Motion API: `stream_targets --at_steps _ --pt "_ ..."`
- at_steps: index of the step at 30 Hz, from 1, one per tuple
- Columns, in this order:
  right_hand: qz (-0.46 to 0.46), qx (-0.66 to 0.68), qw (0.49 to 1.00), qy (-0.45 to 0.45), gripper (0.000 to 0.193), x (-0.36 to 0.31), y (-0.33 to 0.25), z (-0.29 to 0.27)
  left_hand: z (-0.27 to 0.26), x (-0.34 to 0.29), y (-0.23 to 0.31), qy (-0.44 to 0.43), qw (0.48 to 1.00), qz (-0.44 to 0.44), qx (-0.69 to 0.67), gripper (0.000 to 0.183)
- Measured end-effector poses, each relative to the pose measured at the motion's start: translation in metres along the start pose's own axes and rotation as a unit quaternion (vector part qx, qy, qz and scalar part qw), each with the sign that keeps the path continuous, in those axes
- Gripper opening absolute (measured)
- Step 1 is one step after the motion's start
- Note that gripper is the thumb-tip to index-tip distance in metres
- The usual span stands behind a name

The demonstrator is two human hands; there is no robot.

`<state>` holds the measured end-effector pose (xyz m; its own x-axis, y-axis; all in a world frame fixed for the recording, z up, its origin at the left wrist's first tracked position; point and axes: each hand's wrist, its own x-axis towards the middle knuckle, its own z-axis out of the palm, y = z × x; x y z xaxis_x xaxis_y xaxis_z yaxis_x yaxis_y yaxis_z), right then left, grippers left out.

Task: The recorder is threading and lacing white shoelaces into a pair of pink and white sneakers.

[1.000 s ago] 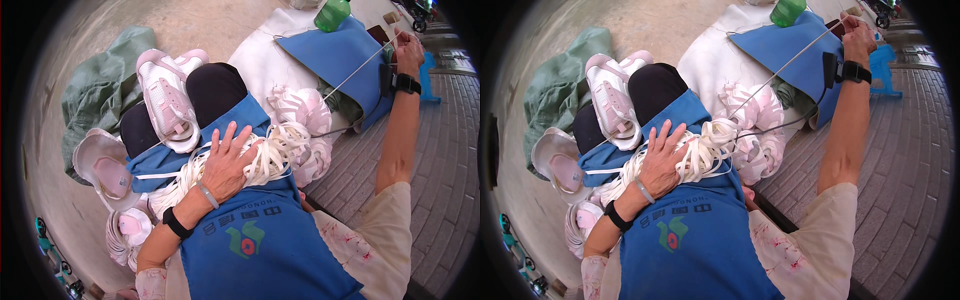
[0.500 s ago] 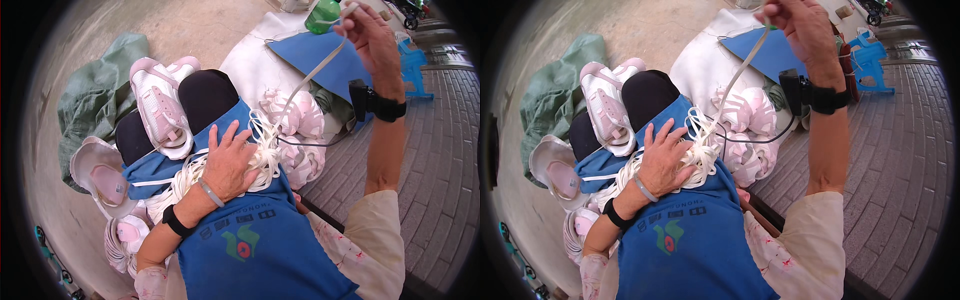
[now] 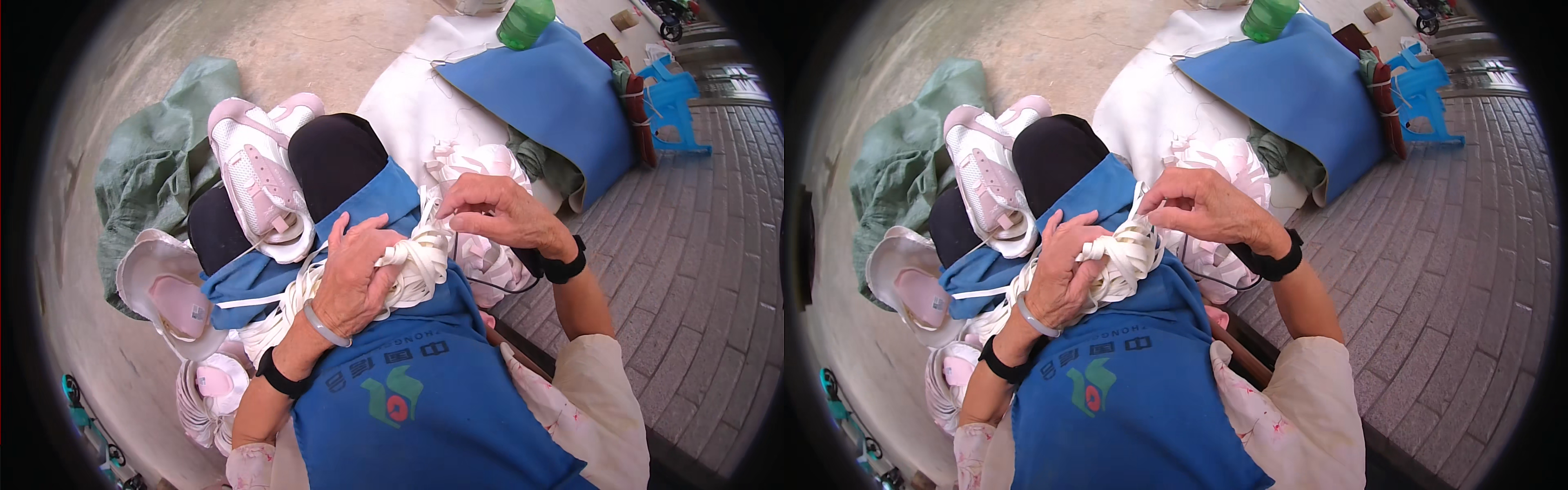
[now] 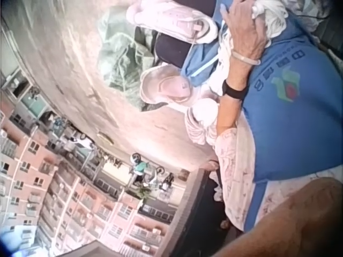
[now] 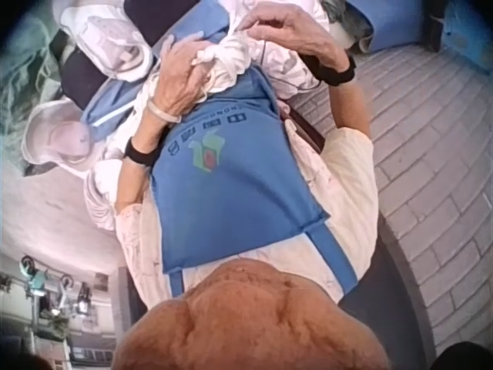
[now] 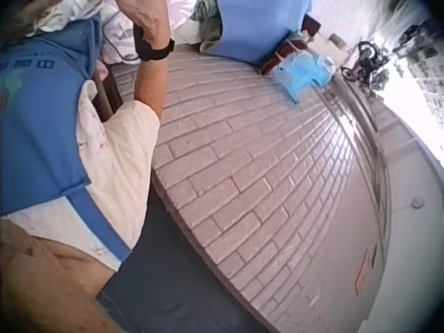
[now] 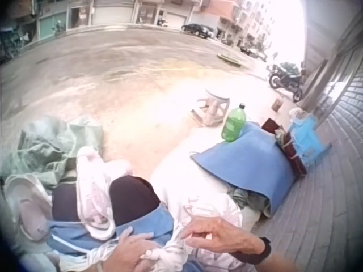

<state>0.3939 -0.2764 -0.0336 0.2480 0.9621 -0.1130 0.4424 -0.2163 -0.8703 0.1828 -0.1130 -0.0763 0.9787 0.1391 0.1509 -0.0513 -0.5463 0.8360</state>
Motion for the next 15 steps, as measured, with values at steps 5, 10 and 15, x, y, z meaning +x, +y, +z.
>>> stream_targets --at_steps 5,10,15 --pt "0.023 0.028 0.998 0.055 0.019 0.003 -0.020 0.017 -0.019 0.003 0.002 -0.030 0.989 -0.075 -0.122 0.021" --pt "-0.003 0.040 0.999 0.035 0.020 0.009 -0.041 0.033 -0.020 -0.001 0.007 -0.005 0.958 -0.173 -0.227 0.019" --pt "-0.090 -0.009 0.994 0.059 0.020 0.016 -0.035 0.042 -0.026 -0.003 0.010 0.010 0.932 -0.187 -0.310 0.023"
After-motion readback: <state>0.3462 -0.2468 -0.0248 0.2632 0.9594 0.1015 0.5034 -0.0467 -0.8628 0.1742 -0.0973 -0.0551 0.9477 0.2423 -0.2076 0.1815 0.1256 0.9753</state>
